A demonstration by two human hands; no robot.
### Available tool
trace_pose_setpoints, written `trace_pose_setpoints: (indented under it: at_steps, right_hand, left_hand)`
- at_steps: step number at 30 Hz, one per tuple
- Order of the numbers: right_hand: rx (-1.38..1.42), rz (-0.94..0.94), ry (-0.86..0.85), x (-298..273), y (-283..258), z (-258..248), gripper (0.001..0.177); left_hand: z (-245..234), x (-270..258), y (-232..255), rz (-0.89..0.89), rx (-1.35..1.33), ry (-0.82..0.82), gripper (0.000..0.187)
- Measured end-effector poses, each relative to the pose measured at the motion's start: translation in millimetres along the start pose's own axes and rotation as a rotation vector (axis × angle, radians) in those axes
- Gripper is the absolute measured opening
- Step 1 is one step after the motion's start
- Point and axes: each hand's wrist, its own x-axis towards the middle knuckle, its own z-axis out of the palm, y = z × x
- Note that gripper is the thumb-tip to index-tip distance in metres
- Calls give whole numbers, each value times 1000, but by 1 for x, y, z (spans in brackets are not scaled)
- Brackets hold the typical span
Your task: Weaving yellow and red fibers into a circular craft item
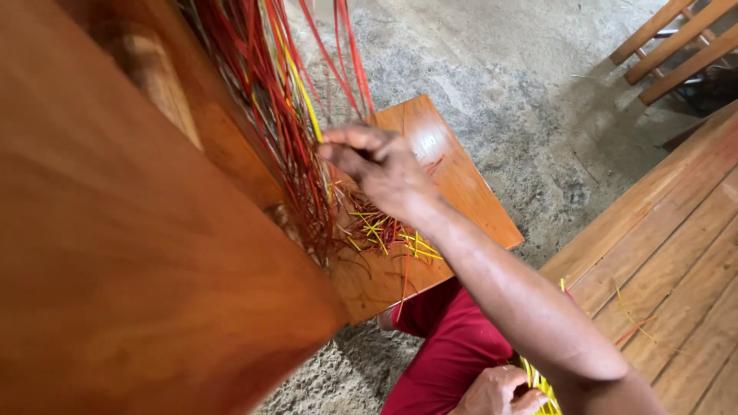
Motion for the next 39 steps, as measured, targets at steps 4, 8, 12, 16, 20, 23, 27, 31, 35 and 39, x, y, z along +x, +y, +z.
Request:
trace_pose_setpoints:
  at_steps: [4,8,12,16,20,23,27,31,35,39]
  right_hand:
    - [19,43,6,-43,-19,-23,20]
    - [-9,135,17,-89,-49,-50,32]
    - [-43,186,-58,-135,-67,-76,30]
    - [-333,159,-139,-195,-75,-116,25]
    - [-230,473,179,-315,-42,-213,21]
    - [-514,786,644,-437,-12,-306,19]
    - [-159,645,1204,-745,57,-438,13]
    - [9,459,1594,-1042,104,-399,18]
    - [103,588,1794,-1103,77,-290,13]
    - [249,554,2011,-1052,46,-232,15]
  left_hand:
    - [-8,43,-1,39,79,17,28]
    - [-20,48,24,-12,52,-25,16]
    - [-16,46,21,-7,135,6,21]
    - [-22,53,39,39,158,20,14]
    - [-22,55,42,-5,142,13,13]
    - [-22,57,44,-145,118,-2,23]
    - [-21,59,53,-254,105,-42,21]
    - [-21,63,63,-341,120,-57,23]
    - [-27,56,59,-543,107,-103,23]
    - [-51,53,74,-566,112,-112,31]
